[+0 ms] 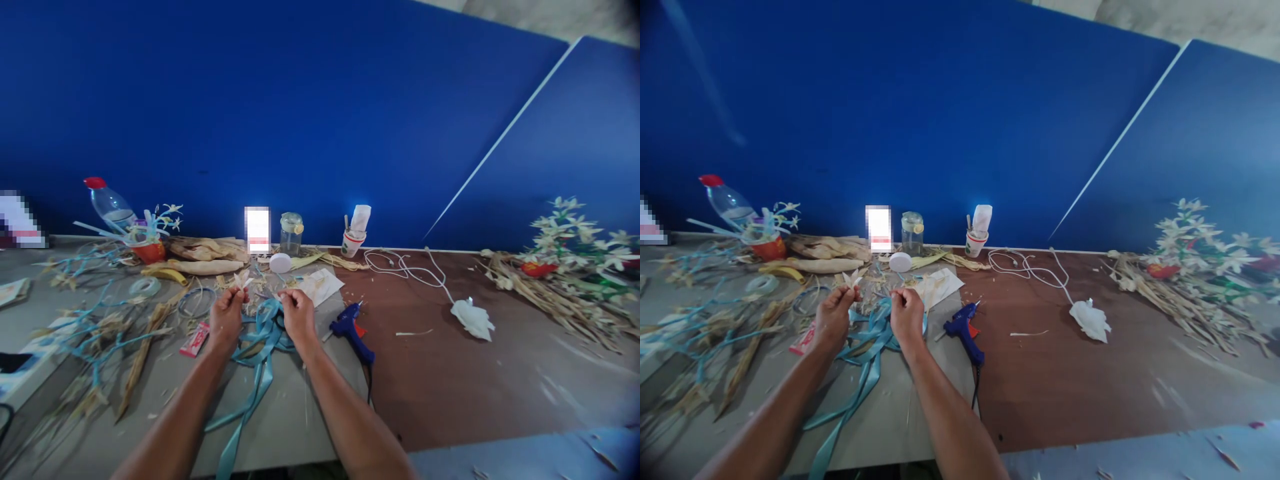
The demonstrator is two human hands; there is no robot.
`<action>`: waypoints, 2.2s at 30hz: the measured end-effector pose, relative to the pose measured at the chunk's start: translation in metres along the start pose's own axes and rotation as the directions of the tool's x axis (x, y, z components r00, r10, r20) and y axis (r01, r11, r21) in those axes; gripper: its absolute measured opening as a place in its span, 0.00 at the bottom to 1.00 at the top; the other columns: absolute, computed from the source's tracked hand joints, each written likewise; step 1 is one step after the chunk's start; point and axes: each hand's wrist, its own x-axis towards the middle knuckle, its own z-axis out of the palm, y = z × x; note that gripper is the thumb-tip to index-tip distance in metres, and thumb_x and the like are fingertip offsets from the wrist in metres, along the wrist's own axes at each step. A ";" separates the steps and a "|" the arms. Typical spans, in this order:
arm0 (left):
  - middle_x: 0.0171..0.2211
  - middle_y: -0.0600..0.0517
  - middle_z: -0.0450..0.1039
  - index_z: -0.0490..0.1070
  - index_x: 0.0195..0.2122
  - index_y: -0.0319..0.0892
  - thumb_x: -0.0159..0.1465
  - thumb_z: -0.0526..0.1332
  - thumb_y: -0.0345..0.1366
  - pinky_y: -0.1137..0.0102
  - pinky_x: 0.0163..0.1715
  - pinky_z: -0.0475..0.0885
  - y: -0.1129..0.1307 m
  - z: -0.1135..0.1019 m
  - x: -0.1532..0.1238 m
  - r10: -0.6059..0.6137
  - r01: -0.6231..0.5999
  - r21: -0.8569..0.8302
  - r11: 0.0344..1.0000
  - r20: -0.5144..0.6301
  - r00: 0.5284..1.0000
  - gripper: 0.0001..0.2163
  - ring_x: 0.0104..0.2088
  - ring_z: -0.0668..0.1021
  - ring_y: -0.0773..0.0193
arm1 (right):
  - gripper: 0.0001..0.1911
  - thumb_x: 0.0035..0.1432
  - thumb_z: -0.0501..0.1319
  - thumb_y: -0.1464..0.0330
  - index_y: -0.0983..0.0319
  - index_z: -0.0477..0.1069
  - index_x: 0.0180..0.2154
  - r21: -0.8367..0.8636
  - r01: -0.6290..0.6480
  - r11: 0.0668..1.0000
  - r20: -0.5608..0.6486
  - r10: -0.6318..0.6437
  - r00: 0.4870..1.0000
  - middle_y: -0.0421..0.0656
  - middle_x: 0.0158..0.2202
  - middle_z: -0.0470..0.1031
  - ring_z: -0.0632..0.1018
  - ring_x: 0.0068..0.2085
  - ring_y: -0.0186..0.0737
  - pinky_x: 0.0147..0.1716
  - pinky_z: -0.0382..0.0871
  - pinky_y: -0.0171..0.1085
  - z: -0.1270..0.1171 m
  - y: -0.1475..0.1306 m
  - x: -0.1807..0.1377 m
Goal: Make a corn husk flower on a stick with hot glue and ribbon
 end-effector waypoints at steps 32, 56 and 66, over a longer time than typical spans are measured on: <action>0.24 0.56 0.66 0.66 0.27 0.41 0.58 0.57 0.40 0.73 0.32 0.64 0.000 -0.008 0.009 0.108 -0.136 -0.108 0.985 -0.235 0.966 0.08 0.27 0.69 0.69 | 0.11 0.54 0.53 0.66 0.63 0.73 0.31 0.023 0.064 0.998 0.043 -0.065 0.997 0.43 0.31 0.75 0.74 0.34 0.39 0.35 0.67 0.35 0.001 -0.005 -0.003; 0.25 0.55 0.67 0.66 0.29 0.41 0.58 0.57 0.42 0.71 0.33 0.66 -0.003 -0.007 0.006 0.030 -0.076 -0.229 0.970 -0.200 0.979 0.09 0.27 0.70 0.68 | 0.12 0.54 0.54 0.74 0.61 0.75 0.28 -0.358 0.357 0.863 0.417 -0.194 0.888 0.43 0.30 0.78 0.76 0.36 0.39 0.37 0.66 0.34 0.038 -0.022 0.028; 0.22 0.57 0.64 0.65 0.30 0.41 0.55 0.60 0.42 0.74 0.25 0.62 -0.004 -0.009 0.010 -0.002 -0.071 -0.277 0.958 -0.253 0.968 0.10 0.22 0.66 0.71 | 0.13 0.52 0.58 0.63 0.65 0.75 0.30 -0.620 0.331 0.712 0.544 0.086 0.834 0.55 0.36 0.78 0.78 0.38 0.50 0.33 0.69 0.39 0.093 -0.019 0.036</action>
